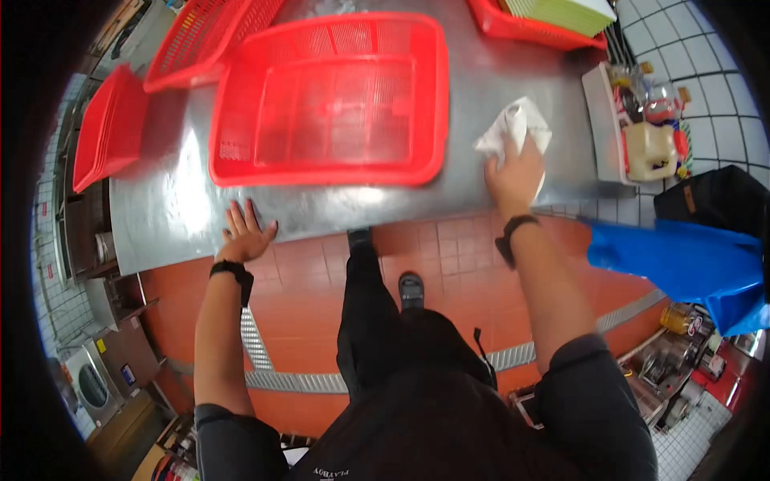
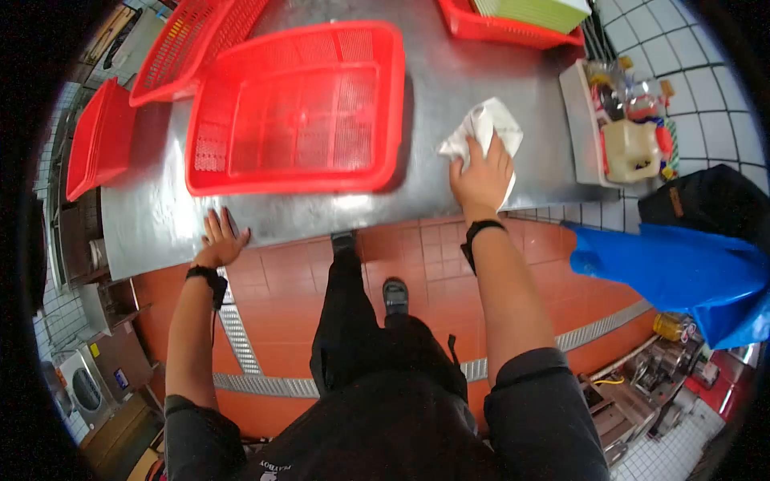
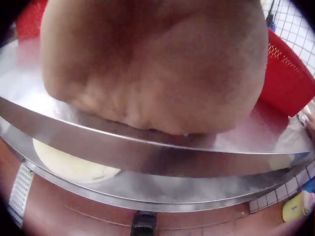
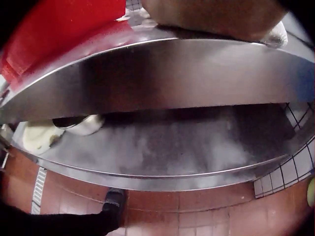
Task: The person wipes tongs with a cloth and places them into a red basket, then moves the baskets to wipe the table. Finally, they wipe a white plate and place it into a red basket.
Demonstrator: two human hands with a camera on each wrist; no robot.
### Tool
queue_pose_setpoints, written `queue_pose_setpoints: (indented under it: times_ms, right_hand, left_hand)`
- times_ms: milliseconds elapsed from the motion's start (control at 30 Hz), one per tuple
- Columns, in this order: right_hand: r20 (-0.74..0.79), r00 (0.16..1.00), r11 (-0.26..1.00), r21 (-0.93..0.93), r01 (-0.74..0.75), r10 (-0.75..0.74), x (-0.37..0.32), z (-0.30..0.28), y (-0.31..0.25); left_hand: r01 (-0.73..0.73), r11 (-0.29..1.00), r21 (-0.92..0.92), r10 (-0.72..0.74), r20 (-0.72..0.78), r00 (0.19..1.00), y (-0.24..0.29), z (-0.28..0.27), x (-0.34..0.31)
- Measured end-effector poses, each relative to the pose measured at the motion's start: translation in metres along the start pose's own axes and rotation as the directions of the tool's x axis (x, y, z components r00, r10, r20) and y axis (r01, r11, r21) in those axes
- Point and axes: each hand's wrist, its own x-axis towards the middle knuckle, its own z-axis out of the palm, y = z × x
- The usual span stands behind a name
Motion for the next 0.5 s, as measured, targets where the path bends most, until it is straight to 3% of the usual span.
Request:
queue_pose_setpoints:
  times_ms: [67, 500]
  right_hand:
    - [-0.087, 0.995, 0.998, 0.044, 0.044, -0.040, 0.0018, 0.0057, 0.0013]
    - [-0.113, 0.993, 0.998, 0.043, 0.043, -0.038, 0.0003, 0.0023, 0.0004]
  left_hand:
    - [0.008, 1.000, 0.016, -0.007, -0.044, 0.999, -0.0024, 0.0026, -0.0005]
    - [-0.011, 0.999, -0.046, 0.005, -0.137, 0.991, 0.0029, -0.0030, -0.0067]
